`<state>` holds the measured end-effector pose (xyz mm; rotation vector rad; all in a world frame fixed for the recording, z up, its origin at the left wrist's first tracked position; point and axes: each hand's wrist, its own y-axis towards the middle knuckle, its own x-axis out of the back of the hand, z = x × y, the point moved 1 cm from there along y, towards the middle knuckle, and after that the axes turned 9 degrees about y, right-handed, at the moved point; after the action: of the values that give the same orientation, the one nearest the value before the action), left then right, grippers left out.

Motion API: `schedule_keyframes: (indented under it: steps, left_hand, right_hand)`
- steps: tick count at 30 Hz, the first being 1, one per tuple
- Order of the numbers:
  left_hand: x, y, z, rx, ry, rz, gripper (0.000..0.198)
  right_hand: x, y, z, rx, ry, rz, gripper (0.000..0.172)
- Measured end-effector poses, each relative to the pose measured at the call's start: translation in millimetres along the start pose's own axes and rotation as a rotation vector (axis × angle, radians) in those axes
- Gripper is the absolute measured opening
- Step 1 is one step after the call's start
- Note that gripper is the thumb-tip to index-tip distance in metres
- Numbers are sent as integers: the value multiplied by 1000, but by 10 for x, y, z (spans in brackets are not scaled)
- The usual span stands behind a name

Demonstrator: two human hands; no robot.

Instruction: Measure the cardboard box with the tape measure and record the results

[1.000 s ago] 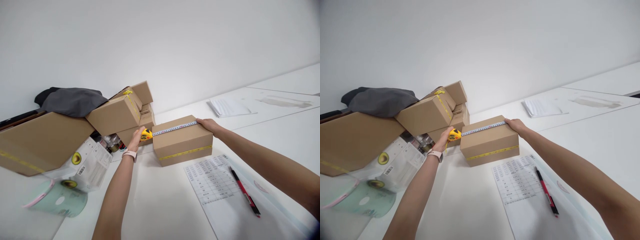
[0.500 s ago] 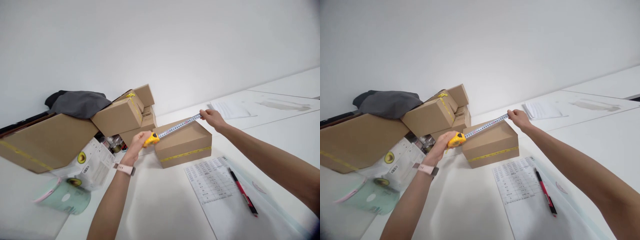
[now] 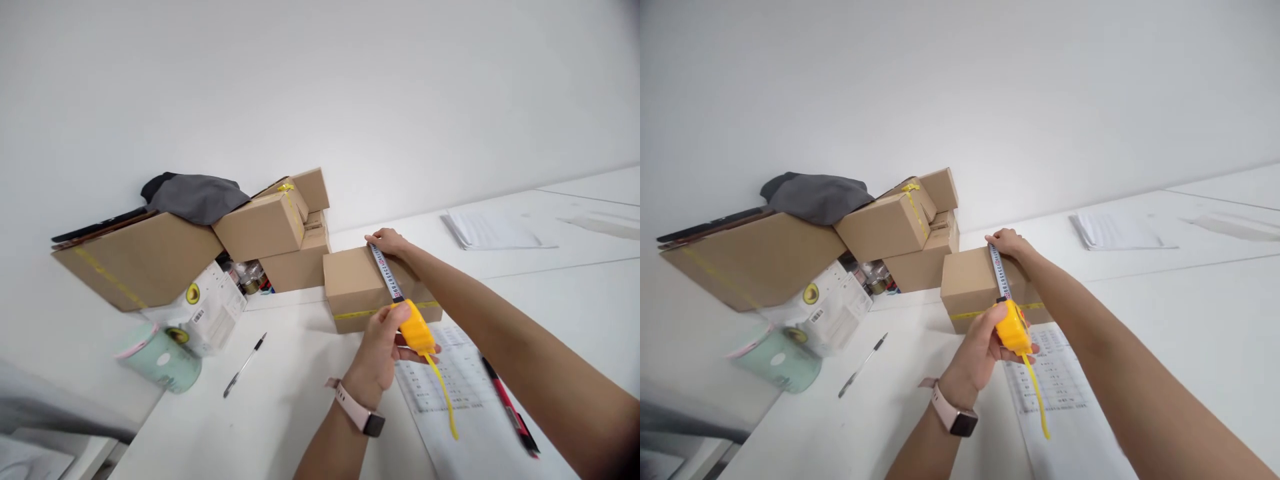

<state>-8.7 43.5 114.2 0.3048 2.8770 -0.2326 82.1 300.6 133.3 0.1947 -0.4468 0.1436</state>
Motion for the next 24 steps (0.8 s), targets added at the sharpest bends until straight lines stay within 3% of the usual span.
schedule_keyframes:
  steps: [9,16,20,22,24]
  left_hand:
    - [-38,243,-28,37,24,-29,64]
    - [-54,220,-52,40,19,-23,59]
    - [152,7,-67,18,169,-19,53]
    - [366,-185,-14,-20,282,0,49]
    - [634,-388,80,-83,402,-62,54]
  right_hand:
    - [-26,17,-70,-58,-141,-44,31]
    - [1,-107,-35,-61,-31,-47,29]
    - [125,-175,111,8,136,-45,38]
    - [283,-327,130,75,241,-68,45]
    - [473,-587,23,137,378,-147,46]
